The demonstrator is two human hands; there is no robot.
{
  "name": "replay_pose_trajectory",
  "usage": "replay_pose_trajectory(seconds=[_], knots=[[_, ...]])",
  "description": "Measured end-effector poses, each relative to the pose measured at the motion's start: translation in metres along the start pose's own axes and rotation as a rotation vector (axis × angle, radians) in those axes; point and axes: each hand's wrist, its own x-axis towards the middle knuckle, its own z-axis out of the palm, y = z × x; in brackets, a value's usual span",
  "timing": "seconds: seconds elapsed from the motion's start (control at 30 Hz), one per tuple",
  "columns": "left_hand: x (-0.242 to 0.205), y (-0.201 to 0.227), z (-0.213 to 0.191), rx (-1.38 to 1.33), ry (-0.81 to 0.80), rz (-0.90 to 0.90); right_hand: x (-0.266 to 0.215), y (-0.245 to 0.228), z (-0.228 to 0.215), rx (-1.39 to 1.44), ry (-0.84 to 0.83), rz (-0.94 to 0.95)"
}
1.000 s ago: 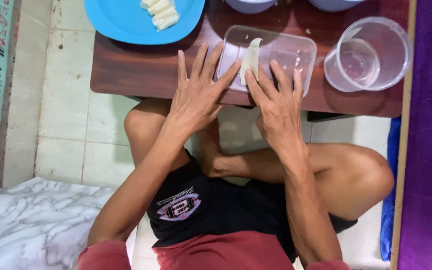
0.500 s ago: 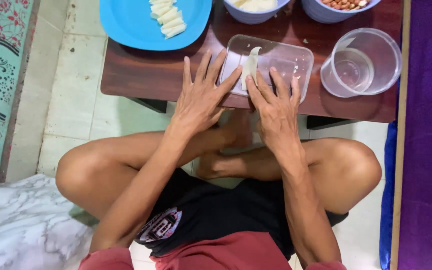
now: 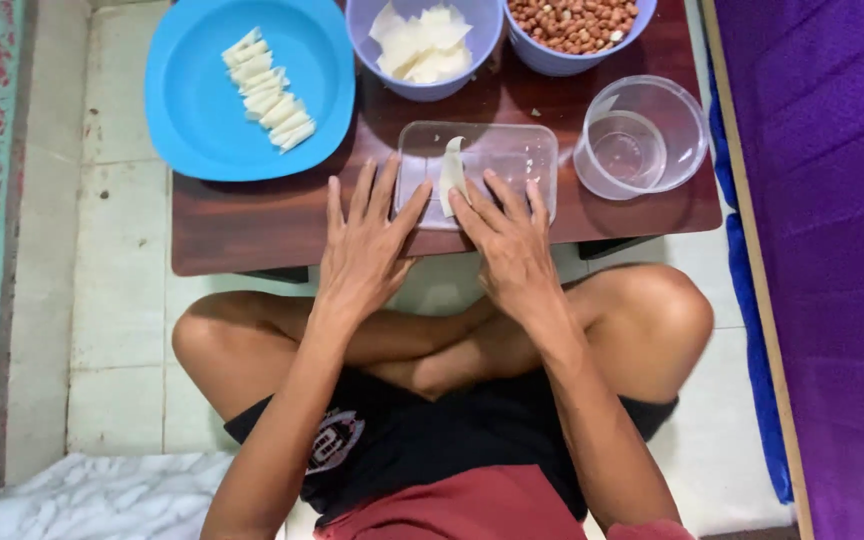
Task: Wrapping peanuts in small dough wrappers to create snacks.
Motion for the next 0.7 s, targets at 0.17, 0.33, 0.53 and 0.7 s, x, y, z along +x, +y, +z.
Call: replay_pose_trajectory(seconds=[0.17, 0.33, 0.53, 0.7], knots=[[0.001, -0.005, -0.002, -0.11, -0.051, -0.014, 0.002, -0.003, -0.024, 0.179, -0.081, 0.06], [0.007, -0.011, -0.011, -0.294, -0.05, -0.028, 0.006, -0.001, -0.025, 0.29, -0.016, 0.082], [0.041, -0.017, -0.013, -0.501, 0.309, -0.002, 0.025, -0.003, -0.028, 0.4, 0.46, 0.17], [0.066, -0.004, -0.017, -1.054, 0.216, -0.076, 0.043, -0.015, -0.033, 0.996, 0.429, 0.373]])
